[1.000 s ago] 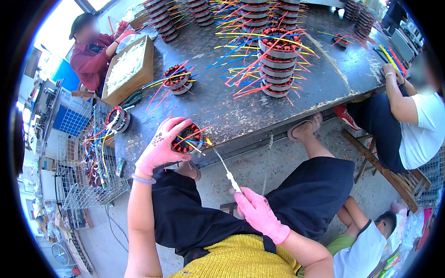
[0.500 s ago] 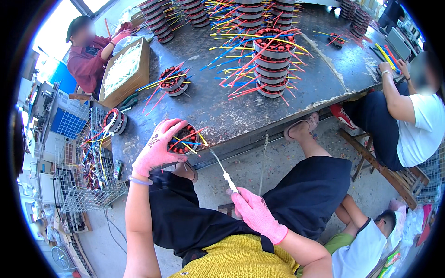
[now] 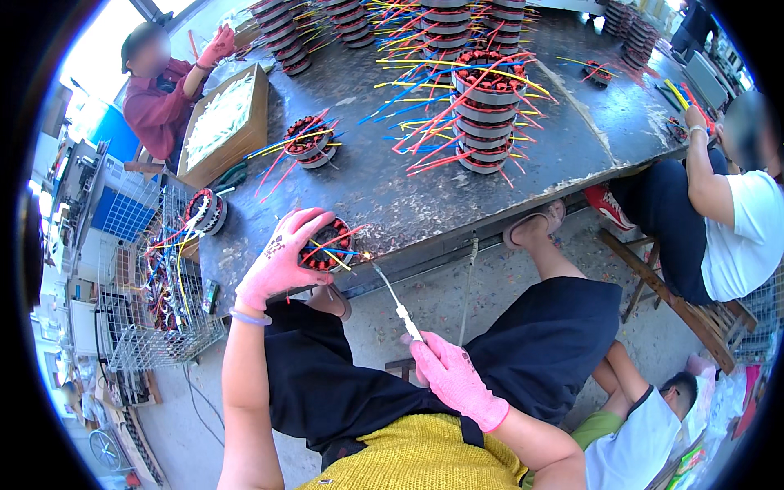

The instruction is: The person uses a soldering iron to apply solder to wires connected to a central motor or electronic component, handling multiple similar units on a workbench alongside other people.

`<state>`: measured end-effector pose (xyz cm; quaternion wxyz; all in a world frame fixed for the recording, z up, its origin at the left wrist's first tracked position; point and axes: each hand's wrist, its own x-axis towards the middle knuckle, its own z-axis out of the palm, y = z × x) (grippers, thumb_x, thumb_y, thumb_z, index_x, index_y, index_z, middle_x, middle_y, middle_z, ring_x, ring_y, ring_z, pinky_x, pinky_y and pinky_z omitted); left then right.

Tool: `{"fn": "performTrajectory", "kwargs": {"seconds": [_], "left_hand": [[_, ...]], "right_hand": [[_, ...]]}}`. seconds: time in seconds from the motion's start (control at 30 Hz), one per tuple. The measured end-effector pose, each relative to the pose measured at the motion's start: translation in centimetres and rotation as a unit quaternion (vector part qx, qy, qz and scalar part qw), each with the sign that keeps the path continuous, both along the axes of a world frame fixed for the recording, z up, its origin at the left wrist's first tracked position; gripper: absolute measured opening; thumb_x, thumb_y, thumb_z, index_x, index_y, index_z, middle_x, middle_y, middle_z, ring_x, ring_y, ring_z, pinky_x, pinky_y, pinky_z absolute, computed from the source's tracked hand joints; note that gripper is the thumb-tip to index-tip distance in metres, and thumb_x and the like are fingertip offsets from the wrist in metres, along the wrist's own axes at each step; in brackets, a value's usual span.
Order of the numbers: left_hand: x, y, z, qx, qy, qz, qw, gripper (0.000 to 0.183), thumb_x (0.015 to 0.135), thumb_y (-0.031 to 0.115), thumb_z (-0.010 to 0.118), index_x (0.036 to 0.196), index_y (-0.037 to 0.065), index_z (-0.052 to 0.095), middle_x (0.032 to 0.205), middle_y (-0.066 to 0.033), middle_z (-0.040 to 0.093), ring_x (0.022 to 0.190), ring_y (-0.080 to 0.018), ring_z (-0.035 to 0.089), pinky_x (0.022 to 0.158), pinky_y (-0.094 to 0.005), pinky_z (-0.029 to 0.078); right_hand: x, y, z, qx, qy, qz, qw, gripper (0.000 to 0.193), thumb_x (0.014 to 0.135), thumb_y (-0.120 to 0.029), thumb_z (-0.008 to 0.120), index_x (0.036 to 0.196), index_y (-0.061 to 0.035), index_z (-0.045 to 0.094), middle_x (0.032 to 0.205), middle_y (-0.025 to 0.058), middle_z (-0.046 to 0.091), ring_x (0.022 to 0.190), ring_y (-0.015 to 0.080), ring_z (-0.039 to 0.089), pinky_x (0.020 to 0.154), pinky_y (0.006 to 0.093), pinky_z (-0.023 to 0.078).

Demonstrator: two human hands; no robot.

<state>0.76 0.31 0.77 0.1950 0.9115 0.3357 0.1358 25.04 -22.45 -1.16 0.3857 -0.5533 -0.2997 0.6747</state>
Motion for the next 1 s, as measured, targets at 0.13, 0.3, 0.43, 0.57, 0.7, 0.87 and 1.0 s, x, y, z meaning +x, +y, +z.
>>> {"fn": "performTrajectory", "kwargs": {"seconds": [0.13,0.3,0.43,0.57,0.7,0.87,1.0], "left_hand": [[0.01,-0.02,0.02,-0.001,0.002,0.001,1.000,0.099,0.053,0.023,0.090,0.142,0.010,0.050,0.138,-0.0134,0.050,0.130,-0.0362,0.046,0.116,-0.0469,0.032],[-0.20,0.11,-0.22,-0.013,-0.003,-0.004,1.000,0.100,0.051,0.018,0.091,0.142,0.010,0.049,0.141,-0.0138,0.049,0.133,-0.0378,0.043,0.114,-0.0462,0.035],[-0.11,0.03,-0.09,-0.003,-0.002,-0.004,1.000,0.099,0.052,0.021,0.090,0.142,0.010,0.049,0.139,-0.0142,0.050,0.131,-0.0371,0.045,0.115,-0.0468,0.034],[-0.10,0.08,-0.23,0.003,-0.006,-0.005,1.000,0.097,0.055,0.026,0.090,0.142,0.010,0.050,0.136,-0.0141,0.051,0.128,-0.0356,0.048,0.118,-0.0480,0.029],[-0.05,0.07,-0.04,-0.001,-0.006,-0.005,1.000,0.098,0.054,0.025,0.090,0.142,0.010,0.050,0.136,-0.0142,0.051,0.128,-0.0358,0.048,0.118,-0.0479,0.030],[-0.08,0.14,-0.13,0.000,-0.009,-0.008,1.000,0.098,0.054,0.025,0.090,0.141,0.010,0.050,0.136,-0.0141,0.051,0.128,-0.0364,0.048,0.117,-0.0474,0.031],[-0.13,0.15,-0.19,0.005,-0.010,-0.009,1.000,0.097,0.053,0.024,0.090,0.141,0.010,0.050,0.136,-0.0142,0.051,0.128,-0.0373,0.047,0.115,-0.0470,0.033]], "right_hand": [[-0.17,0.05,-0.09,0.000,0.017,-0.005,1.000,0.033,0.104,-0.021,0.049,0.125,0.0011,0.060,0.069,-0.0031,0.047,0.062,0.0052,0.044,0.058,0.0240,0.040],[-0.14,0.14,-0.24,0.005,0.005,-0.001,1.000,0.034,0.104,-0.023,0.049,0.125,0.0008,0.060,0.069,-0.0032,0.047,0.062,0.0051,0.044,0.058,0.0239,0.040],[-0.04,-0.04,-0.31,0.003,0.005,-0.003,1.000,0.034,0.104,-0.023,0.049,0.125,0.0001,0.061,0.069,-0.0022,0.047,0.062,0.0055,0.045,0.058,0.0248,0.040],[0.08,0.12,0.29,0.006,-0.028,0.013,0.999,0.034,0.104,-0.023,0.048,0.126,-0.0004,0.061,0.068,-0.0012,0.048,0.062,0.0062,0.046,0.059,0.0256,0.041],[0.01,0.20,0.18,0.009,-0.039,0.017,0.999,0.034,0.104,-0.023,0.048,0.125,-0.0005,0.061,0.069,-0.0010,0.049,0.061,0.0065,0.047,0.059,0.0255,0.041],[-0.02,0.24,0.21,-0.003,-0.013,0.004,1.000,0.033,0.103,-0.022,0.049,0.125,-0.0005,0.061,0.069,0.0009,0.050,0.061,0.0075,0.048,0.058,0.0269,0.042],[0.11,0.16,0.15,0.016,-0.045,0.017,0.999,0.034,0.103,-0.022,0.048,0.125,-0.0002,0.061,0.067,0.0012,0.050,0.061,0.0078,0.048,0.058,0.0273,0.042]]}}
